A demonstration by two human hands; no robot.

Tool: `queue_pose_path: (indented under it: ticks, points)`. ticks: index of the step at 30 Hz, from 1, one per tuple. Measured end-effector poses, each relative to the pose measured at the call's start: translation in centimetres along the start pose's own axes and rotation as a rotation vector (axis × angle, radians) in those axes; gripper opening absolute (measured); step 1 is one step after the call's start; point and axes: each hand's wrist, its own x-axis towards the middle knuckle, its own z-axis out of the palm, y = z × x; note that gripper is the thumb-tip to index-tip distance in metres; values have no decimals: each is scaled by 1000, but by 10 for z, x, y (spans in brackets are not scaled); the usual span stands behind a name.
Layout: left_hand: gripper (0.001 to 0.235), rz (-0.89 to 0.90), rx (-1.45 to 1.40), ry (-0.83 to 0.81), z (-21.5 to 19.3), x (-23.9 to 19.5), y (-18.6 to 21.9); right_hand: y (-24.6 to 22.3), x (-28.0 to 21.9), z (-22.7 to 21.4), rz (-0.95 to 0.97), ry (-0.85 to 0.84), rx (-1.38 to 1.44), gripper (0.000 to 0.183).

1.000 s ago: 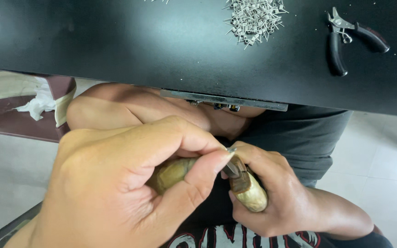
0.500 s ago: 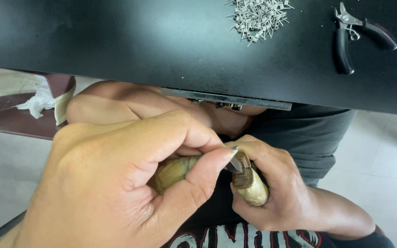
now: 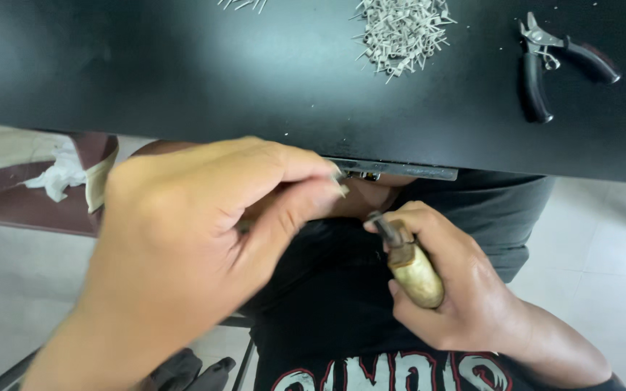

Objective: The person sits cross-legged on the floor and repeatedly picks up small metal pins from a pile on a black table. Using a pair of pliers, they trim the ends of each pin and place the trimmed pieces into a separate pile. The process is repeated continuously throughout the clip.

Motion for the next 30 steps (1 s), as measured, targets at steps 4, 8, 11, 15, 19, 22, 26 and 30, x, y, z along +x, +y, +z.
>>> queue_pose_path:
  ticks: [4,8,11,15,19,22,26,30]
  points:
    - [10,228,236,182,43,-13,-50,15,-8,-5,160,93,-41,39]
    - [10,222,391,312,62,-14,-69,12,7,-9,-8,202,-68,30]
    - [14,205,452,338,67,-15,-77,8,25,-10,-194,277,-188,23]
    - [17,190,476,349,67,-12,-81,6,55,-8,-465,383,-572,12]
    - [38,158,484,305,63,-13,-78,1,73,-5,-427,331,-672,28]
    - [24,114,515,283,61,-13,-73,-5,85,-3,-418,278,-709,22]
    - [13,62,562,247,58,-14,-71,-7,94,0,-389,288,-721,11]
    - [15,26,438,178,46,-11,-73,-6,98,3,-352,311,-764,15]
